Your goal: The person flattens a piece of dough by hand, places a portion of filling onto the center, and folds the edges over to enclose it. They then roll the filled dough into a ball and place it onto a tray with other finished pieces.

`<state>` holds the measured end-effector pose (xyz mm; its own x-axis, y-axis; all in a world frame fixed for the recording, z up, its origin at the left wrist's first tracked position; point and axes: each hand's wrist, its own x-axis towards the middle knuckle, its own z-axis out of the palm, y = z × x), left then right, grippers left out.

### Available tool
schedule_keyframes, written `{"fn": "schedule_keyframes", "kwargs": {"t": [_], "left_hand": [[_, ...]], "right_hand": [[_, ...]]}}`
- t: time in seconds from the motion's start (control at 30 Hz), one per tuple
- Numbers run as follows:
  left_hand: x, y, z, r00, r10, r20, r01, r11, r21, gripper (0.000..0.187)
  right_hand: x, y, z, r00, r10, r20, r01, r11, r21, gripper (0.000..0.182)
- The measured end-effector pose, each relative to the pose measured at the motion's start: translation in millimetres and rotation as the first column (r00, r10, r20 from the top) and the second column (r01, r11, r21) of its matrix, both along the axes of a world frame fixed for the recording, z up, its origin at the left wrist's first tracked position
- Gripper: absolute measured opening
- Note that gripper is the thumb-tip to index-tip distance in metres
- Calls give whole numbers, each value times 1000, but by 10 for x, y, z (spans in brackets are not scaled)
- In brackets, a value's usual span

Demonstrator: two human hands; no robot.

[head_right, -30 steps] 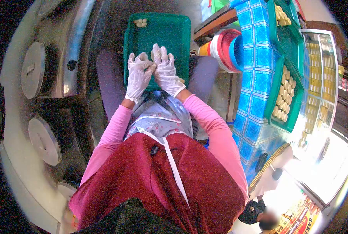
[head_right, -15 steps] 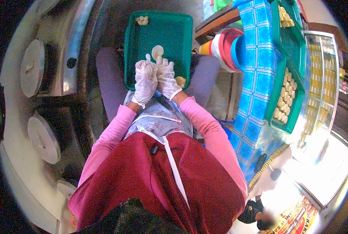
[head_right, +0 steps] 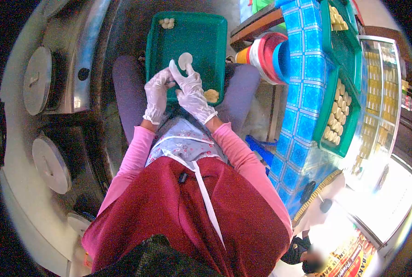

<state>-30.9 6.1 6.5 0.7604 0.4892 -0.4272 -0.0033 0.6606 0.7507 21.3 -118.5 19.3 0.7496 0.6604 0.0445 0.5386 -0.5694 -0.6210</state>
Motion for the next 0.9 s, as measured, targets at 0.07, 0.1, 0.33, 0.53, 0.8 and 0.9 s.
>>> {"fn": "schedule_keyframes", "kwargs": {"t": [0.07, 0.1, 0.33, 0.53, 0.8, 0.9], "left_hand": [[1, 140, -44, 993, -95, -63, 99, 993, 67, 20], [-4, 186, -58, 986, -139, -97, 148, 984, 97, 19], [23, 44, 44, 979, -13, -202, 101, 895, 434, 20], [45, -70, -69, 983, -93, -159, 157, 874, 459, 19], [-71, -134, 82, 987, -142, -71, 158, 936, 313, 17], [-62, -145, 256, 989, -99, -108, 134, 905, 405, 16]], "right_hand": [[-32, -34, -10, 999, 25, 19, -25, 1000, 12, 96], [-44, -51, -31, 999, 34, 41, -34, 999, -5, 96], [-77, -32, 62, 959, 80, 271, 5, 954, -299, 94], [-75, 13, 130, 983, -56, 173, 84, 983, -161, 80], [-13, -69, 60, 989, -68, 131, 58, 995, 84, 64], [4, -85, 180, 979, -71, 189, 67, 997, 30, 65]]}}
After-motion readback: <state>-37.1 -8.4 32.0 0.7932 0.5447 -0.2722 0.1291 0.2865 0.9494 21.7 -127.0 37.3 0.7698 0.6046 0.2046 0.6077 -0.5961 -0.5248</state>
